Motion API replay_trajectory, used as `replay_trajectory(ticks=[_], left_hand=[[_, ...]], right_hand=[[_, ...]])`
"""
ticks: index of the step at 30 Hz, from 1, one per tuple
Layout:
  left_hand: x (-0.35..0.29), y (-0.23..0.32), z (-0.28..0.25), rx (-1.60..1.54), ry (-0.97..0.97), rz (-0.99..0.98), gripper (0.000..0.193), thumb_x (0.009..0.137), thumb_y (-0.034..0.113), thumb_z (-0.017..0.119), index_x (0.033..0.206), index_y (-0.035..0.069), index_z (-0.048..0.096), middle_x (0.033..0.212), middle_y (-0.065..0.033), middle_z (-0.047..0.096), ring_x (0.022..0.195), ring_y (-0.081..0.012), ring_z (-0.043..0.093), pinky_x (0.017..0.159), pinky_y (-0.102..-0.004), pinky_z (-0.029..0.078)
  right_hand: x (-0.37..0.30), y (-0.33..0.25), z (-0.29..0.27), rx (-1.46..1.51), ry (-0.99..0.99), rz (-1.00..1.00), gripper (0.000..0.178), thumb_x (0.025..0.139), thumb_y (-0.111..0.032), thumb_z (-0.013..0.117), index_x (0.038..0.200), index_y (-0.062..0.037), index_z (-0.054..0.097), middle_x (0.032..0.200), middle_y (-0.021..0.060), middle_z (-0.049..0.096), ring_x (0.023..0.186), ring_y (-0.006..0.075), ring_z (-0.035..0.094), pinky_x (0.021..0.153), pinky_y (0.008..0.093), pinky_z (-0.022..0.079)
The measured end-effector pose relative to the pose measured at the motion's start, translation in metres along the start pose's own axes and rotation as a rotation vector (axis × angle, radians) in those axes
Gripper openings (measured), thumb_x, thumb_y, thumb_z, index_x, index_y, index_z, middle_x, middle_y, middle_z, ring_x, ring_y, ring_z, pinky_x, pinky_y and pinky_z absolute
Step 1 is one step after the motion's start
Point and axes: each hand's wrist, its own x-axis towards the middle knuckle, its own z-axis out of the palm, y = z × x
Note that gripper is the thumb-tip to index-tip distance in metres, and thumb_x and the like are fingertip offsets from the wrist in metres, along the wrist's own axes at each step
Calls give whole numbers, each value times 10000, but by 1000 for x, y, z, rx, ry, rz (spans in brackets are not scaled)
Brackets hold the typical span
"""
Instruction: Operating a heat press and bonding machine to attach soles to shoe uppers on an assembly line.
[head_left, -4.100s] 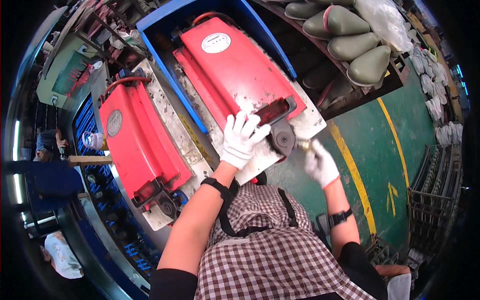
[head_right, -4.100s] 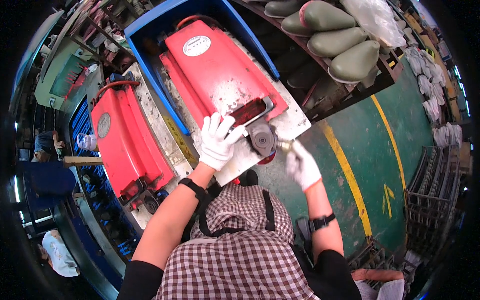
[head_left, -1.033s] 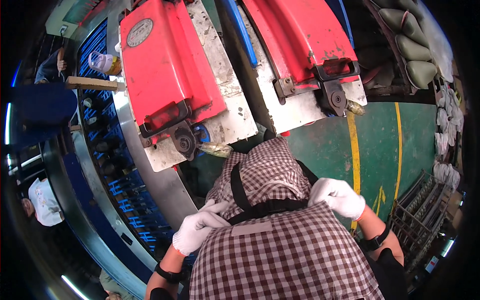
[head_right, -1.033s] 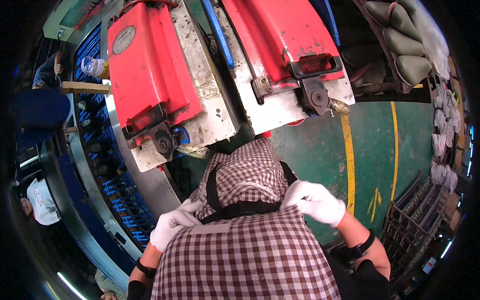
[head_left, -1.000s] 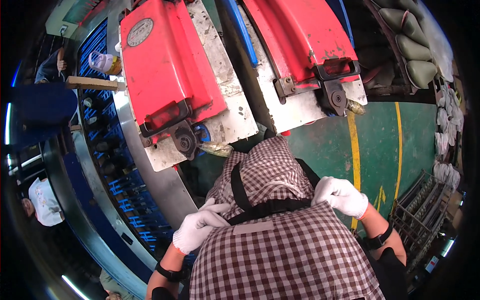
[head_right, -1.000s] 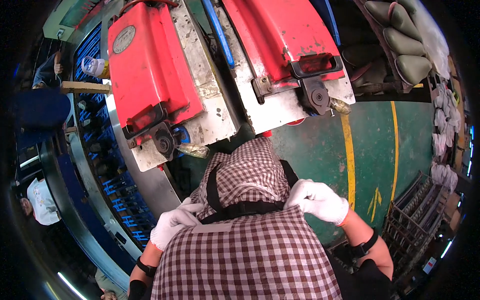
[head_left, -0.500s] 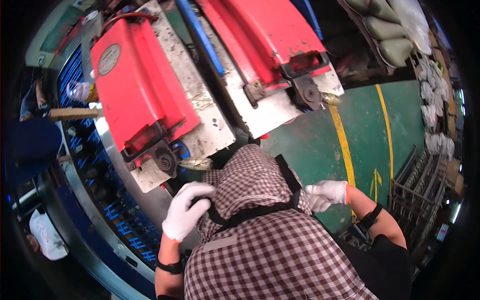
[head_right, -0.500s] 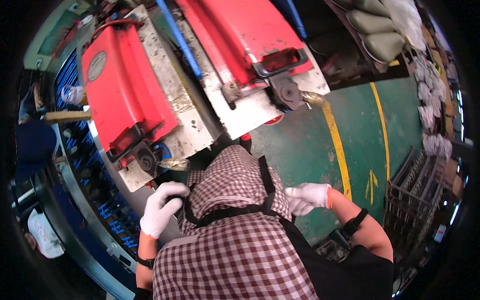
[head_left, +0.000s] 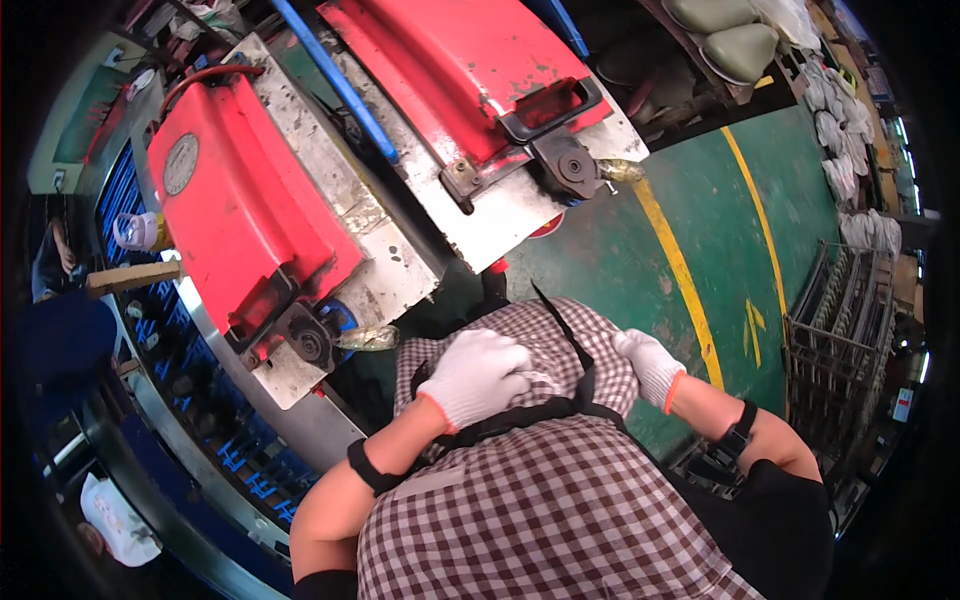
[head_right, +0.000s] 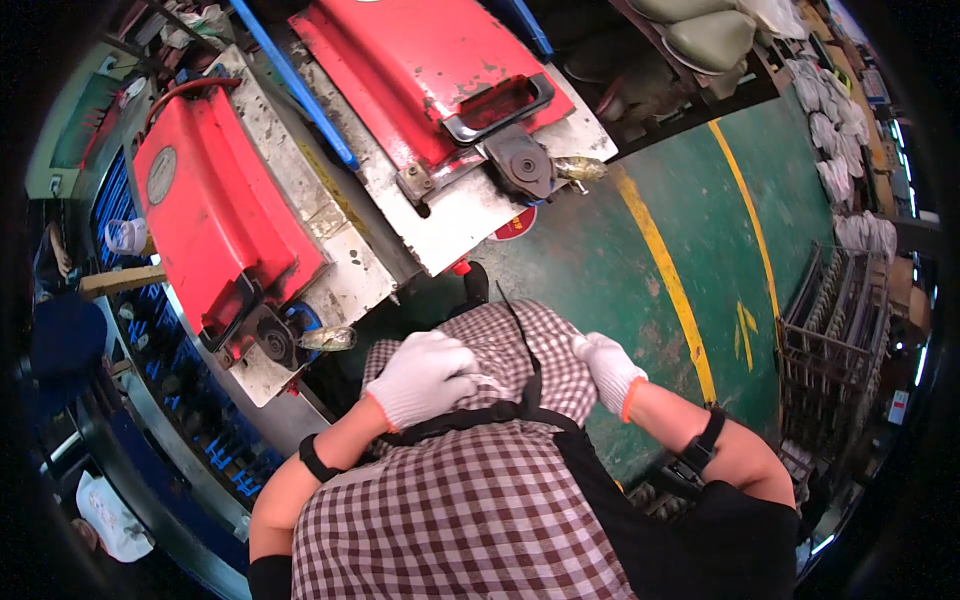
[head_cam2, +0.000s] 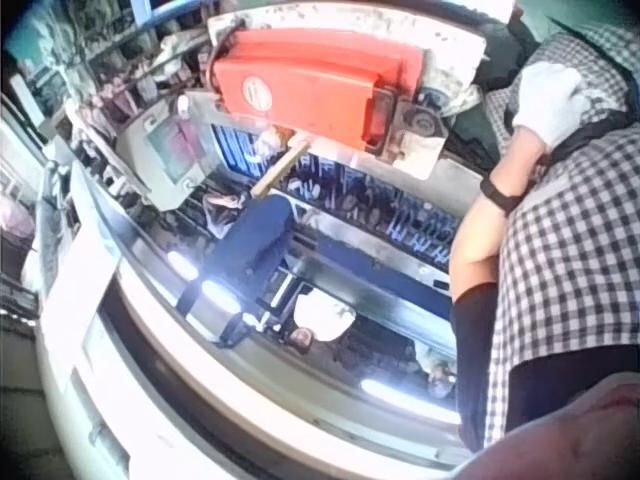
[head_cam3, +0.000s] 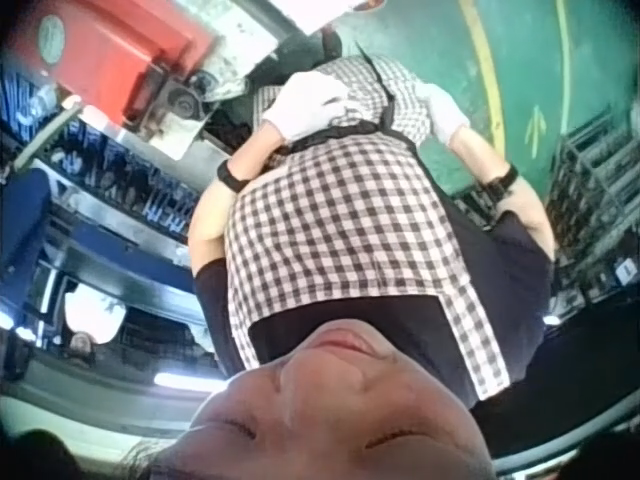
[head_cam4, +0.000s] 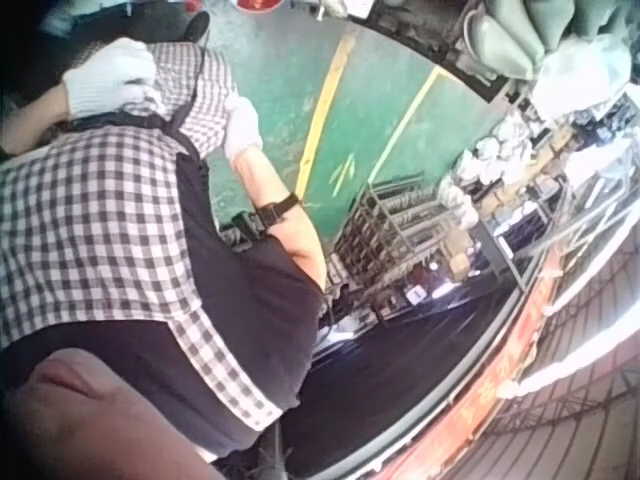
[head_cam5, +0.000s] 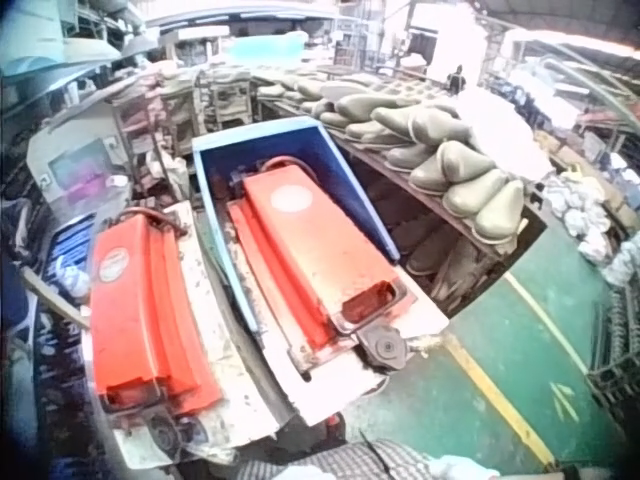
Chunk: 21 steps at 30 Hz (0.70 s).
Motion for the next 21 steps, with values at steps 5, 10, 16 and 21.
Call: replay_trajectory(ticks=[5, 10, 16, 21], left_hand=[[-7, -5, -17, -275, -7, -70, 253, 996, 271, 673, 1063, 60, 796, 1037, -120, 786, 1037, -314, 721, 944, -408, 550], [-107, -4, -46, -222, 211, -452, 275, 1044, 234, 638, 1183, 49, 786, 1145, -151, 782, 1119, -322, 725, 1026, -412, 546], [-247, -18, 27, -211, 137, -1423, 676, 1036, 596, 595, 1377, 20, 689, 1280, -260, 743, 1214, -405, 697, 1069, -454, 522], [-267, -57, 130, -583, 431, -1452, 548, 1060, 494, 607, 1292, 10, 718, 1117, -245, 768, 1081, -275, 740, 965, -441, 551]], right_hand=[[14, 44, -38, -447, 34, -230, 234, 1080, -250, 637, 933, -68, 641, 763, -14, 588, 701, 124, 540, 661, 335, 466], [39, 39, -112, -1030, 329, -203, 347, 1027, -325, 627, 1241, -58, 688, 1067, 229, 734, 971, 377, 714, 859, 452, 563], [21, -55, -32, -853, 25, -555, 338, 1021, -277, 695, 1290, -71, 688, 996, 155, 719, 988, 251, 700, 970, 359, 552], [8, -68, 133, -1080, -642, -573, 607, 1022, -436, 681, 1495, -65, 596, 1451, 184, 654, 1311, 297, 649, 1143, 400, 487]])
